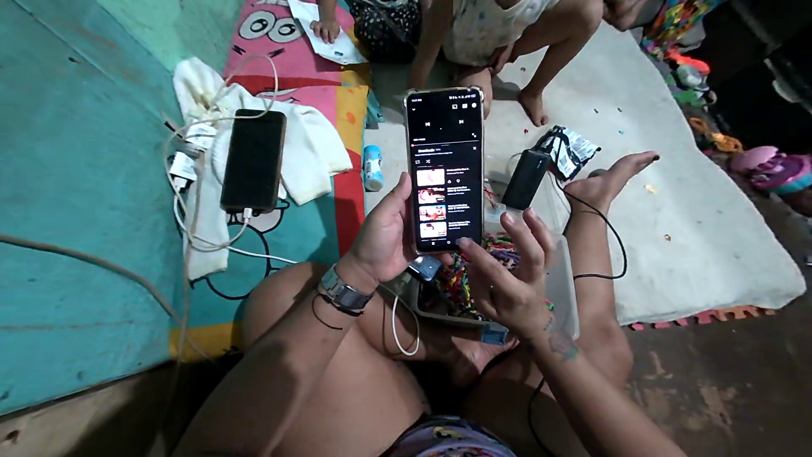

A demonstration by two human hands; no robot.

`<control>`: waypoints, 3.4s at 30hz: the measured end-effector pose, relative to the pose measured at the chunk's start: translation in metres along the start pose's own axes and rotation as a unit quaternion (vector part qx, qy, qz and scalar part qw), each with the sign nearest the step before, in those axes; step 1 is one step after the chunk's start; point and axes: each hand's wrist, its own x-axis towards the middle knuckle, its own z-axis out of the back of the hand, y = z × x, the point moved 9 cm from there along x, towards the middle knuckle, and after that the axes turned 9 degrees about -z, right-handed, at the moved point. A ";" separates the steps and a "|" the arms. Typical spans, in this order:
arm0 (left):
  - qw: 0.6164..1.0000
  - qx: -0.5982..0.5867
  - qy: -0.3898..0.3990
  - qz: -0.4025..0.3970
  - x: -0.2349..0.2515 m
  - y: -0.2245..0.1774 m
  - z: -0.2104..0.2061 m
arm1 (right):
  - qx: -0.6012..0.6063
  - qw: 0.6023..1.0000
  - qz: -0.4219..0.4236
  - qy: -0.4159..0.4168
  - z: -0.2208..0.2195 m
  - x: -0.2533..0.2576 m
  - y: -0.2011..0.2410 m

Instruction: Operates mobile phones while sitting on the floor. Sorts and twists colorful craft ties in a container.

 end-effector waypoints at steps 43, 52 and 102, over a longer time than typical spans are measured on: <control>0.998 0.058 -0.020 0.004 -0.002 0.004 0.005 | 0.845 0.316 -0.421 0.093 -0.034 -0.016 -0.034; 0.998 0.059 -0.017 0.013 -0.001 0.007 0.005 | 0.586 0.710 -0.385 0.056 -0.005 -0.005 -0.052; 0.998 0.052 -0.021 0.040 -0.004 0.029 -0.004 | 0.614 0.664 -0.379 0.197 -0.025 -0.022 -0.022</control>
